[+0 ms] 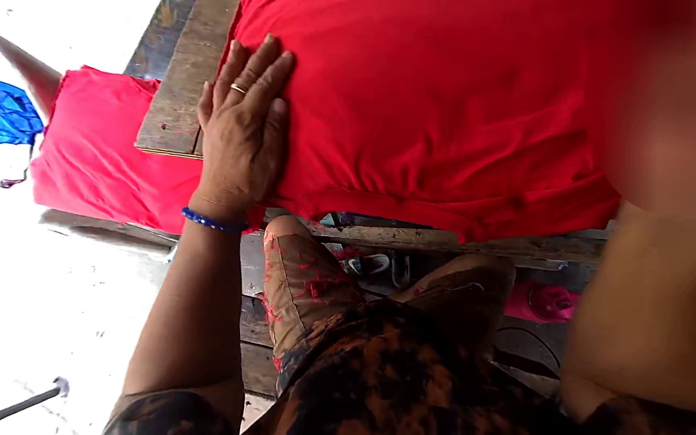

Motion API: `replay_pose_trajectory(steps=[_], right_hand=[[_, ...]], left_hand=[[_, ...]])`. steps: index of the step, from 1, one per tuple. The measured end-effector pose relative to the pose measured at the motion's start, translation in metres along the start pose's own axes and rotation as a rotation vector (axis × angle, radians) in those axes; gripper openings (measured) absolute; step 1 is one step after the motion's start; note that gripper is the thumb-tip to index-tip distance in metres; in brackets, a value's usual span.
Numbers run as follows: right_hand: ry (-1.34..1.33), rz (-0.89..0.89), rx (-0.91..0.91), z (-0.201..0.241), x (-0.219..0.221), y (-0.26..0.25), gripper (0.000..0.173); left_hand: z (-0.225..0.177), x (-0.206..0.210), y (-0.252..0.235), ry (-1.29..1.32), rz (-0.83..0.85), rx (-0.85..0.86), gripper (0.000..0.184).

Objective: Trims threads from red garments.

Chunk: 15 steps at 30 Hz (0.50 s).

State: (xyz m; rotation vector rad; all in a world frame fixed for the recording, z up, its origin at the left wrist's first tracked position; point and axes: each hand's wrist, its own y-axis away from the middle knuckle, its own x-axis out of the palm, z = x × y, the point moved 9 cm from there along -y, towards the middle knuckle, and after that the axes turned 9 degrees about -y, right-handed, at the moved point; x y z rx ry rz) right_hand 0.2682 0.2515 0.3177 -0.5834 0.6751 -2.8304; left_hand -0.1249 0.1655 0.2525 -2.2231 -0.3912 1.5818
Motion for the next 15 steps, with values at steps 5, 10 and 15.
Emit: replay_pose_trajectory(steps=[5,10,15], right_hand=[[-0.337,-0.155,0.074,-0.057,-0.008,0.014,0.039],[-0.568,-0.125,0.071,-0.043,-0.011,0.029,0.049],[-0.297,-0.071,-0.048,0.012,0.001,0.060,0.057]], left_hand=[[0.021,0.005,-0.015,0.074,0.025,0.043,0.051],[0.014,-0.004,-0.004,0.113,-0.047,0.136,0.047],[-0.041,-0.047,0.050,0.087,-0.343,0.172,0.033]])
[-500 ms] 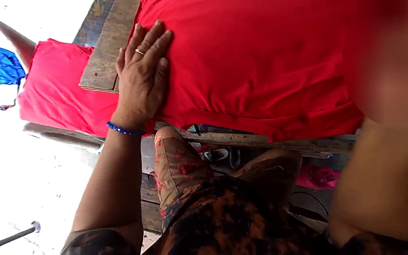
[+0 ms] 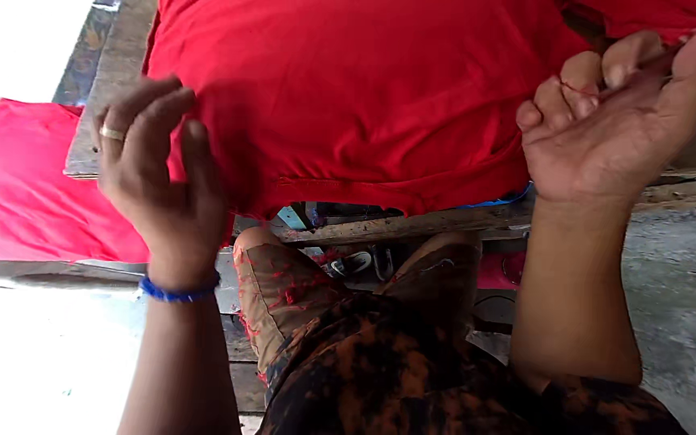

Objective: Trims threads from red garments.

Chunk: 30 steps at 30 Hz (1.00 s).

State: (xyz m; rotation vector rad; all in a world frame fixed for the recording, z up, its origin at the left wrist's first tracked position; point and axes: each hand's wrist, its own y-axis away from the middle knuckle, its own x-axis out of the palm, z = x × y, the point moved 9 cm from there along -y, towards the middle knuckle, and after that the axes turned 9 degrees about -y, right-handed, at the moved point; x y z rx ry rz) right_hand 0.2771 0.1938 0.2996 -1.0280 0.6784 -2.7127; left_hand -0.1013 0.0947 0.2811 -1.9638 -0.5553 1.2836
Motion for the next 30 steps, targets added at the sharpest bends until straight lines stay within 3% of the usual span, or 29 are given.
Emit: replay_pose_trajectory(steps=[4,8,13,15,18,21,23,27,29,30], right_hand=[[0.237,0.110,-0.038,0.012,0.035,0.038,0.047],[0.541,0.375,0.017,-0.033,0.087,0.070,0.029],[0.950,0.617,-0.301,-0.093,0.139,0.097,0.045],[1.031,0.664,-0.429,-0.104,0.151,0.099,0.034],[0.939,0.631,-0.481,-0.093,0.158,0.085,0.013],[0.768,0.562,-0.382,-0.083,0.155,0.065,0.010],[0.671,0.517,-0.310,-0.082,0.151,0.054,0.007],[0.552,0.473,-0.221,-0.081,0.150,0.051,0.008],[0.520,0.478,-0.212,-0.080,0.151,0.053,0.009],[0.513,0.479,-0.215,-0.078,0.151,0.054,0.009]], left_hand=[[-0.055,0.016,0.034,-0.046,0.035,-0.007,0.037],[-0.044,0.023,0.052,-0.034,-0.130,-0.071,0.010],[-0.056,-0.014,0.049,0.160,-0.239,0.017,0.008],[-0.062,-0.025,0.045,0.171,-0.235,0.072,0.007],[-0.067,-0.043,0.058,0.152,-0.298,-0.001,0.006],[-0.057,-0.031,0.096,0.141,-0.359,-0.307,0.023],[-0.050,-0.009,0.104,0.067,-0.301,-0.432,0.038],[-0.036,0.012,0.079,-0.133,-0.236,-0.496,0.071],[-0.026,0.009,0.056,-0.148,-0.293,-0.505,0.070],[-0.022,0.006,0.045,-0.116,-0.310,-0.498,0.061]])
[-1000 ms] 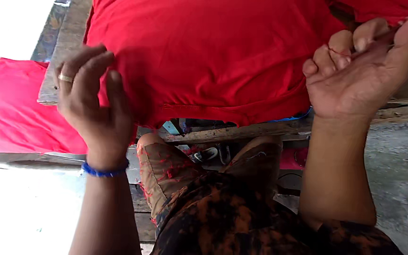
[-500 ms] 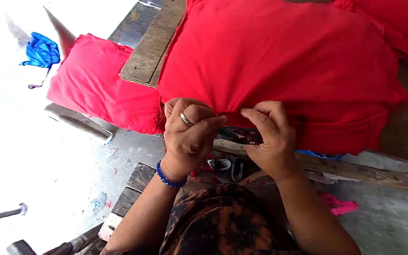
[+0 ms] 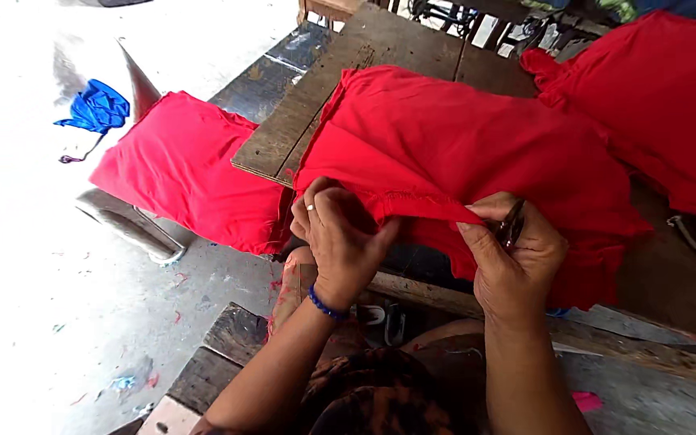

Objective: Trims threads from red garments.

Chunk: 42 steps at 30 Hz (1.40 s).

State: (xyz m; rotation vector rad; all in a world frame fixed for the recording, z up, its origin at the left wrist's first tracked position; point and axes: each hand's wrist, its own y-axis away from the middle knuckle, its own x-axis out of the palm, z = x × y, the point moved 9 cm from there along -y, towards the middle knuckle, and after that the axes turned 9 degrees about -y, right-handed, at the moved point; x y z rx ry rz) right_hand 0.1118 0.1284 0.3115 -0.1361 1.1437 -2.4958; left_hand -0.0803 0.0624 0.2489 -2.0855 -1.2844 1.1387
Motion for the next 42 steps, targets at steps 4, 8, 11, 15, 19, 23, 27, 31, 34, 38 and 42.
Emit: replay_pose_trajectory(steps=[4,8,11,15,19,23,27,31,34,38,42], right_hand=[[0.027,-0.037,-0.032,0.003,-0.004,0.008,0.009],[0.108,0.010,-0.060,-0.006,0.010,0.024,0.009],[0.142,0.033,-0.084,-0.013,0.023,0.033,0.008],[0.058,0.069,0.072,-0.016,0.020,0.032,0.029],[-0.049,0.170,0.186,-0.001,0.011,0.029,0.034],[0.013,0.154,0.145,0.020,-0.003,0.023,0.024],[0.137,0.169,0.072,0.027,-0.006,0.014,0.026],[0.241,0.229,0.038,0.022,0.005,0.008,0.029],[0.291,0.233,0.052,0.014,0.011,0.006,0.027],[0.466,0.269,0.010,0.013,0.023,0.004,0.030],[0.652,0.333,-0.107,0.020,0.043,0.002,0.030]], left_hand=[[0.000,-0.009,-0.023,0.406,0.079,-0.045,0.020],[0.010,-0.028,-0.016,0.656,0.076,-0.184,0.009],[0.006,-0.015,0.000,1.026,0.139,-0.420,0.022],[-0.002,0.006,0.008,1.349,0.038,-0.569,0.022],[-0.012,0.009,0.009,1.441,0.059,-0.410,0.059],[-0.023,0.010,0.007,1.354,0.098,-0.327,0.076],[-0.016,0.007,0.005,1.205,0.049,-0.349,0.045],[-0.006,0.004,0.005,1.157,0.017,-0.360,0.010],[-0.003,0.001,0.004,1.228,0.007,-0.354,0.009],[-0.002,-0.001,0.005,1.303,0.013,-0.330,0.007],[-0.003,-0.002,0.008,1.285,0.040,-0.273,0.005]])
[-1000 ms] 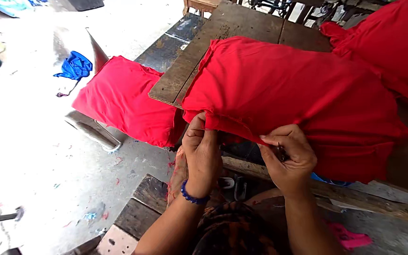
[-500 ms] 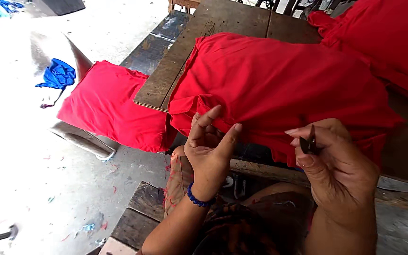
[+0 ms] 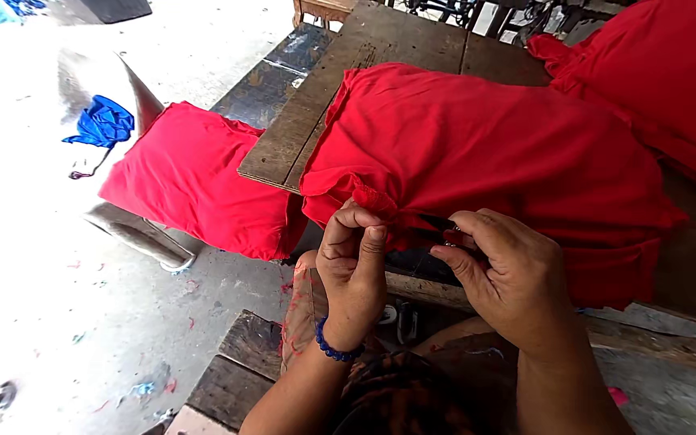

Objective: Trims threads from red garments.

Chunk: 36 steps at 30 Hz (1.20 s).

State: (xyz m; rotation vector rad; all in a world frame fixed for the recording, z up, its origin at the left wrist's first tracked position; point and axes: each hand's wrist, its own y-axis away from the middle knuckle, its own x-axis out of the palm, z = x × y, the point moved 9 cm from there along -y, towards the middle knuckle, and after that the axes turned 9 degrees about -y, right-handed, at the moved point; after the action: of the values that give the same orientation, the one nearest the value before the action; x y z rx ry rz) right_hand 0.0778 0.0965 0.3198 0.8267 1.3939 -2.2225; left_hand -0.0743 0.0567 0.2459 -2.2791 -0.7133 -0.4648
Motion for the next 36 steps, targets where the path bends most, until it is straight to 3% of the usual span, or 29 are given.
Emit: replay_pose_trajectory(steps=[12,16,18,20,23,26,30,36], right_hand=[[0.211,-0.044,-0.071,0.026,0.012,-0.017,0.027],[0.051,-0.062,0.037,0.009,0.005,-0.012,0.026],[-0.168,-0.106,0.128,-0.008,-0.004,-0.005,0.025],[-0.364,-0.152,0.182,-0.020,-0.010,0.003,0.022],[-0.441,-0.164,0.204,-0.024,-0.015,0.012,0.019],[-0.420,-0.148,0.186,-0.025,-0.016,0.018,0.021],[-0.321,-0.120,0.152,-0.025,-0.013,0.019,0.025],[-0.078,-0.056,0.067,-0.013,0.002,0.011,0.028]], left_hand=[[-0.006,0.006,0.005,-0.111,0.088,0.109,0.007],[-0.002,0.006,0.006,-0.006,0.066,0.073,0.009],[0.001,0.008,0.005,0.063,0.066,0.067,0.018],[0.002,0.013,0.006,0.087,0.076,0.081,0.041],[0.003,0.021,0.004,-0.038,0.035,0.089,0.061],[0.005,0.022,0.002,-0.162,-0.031,0.087,0.051],[0.004,0.015,0.001,-0.248,-0.064,0.119,0.016],[-0.003,0.009,0.002,-0.207,-0.062,0.153,0.009]])
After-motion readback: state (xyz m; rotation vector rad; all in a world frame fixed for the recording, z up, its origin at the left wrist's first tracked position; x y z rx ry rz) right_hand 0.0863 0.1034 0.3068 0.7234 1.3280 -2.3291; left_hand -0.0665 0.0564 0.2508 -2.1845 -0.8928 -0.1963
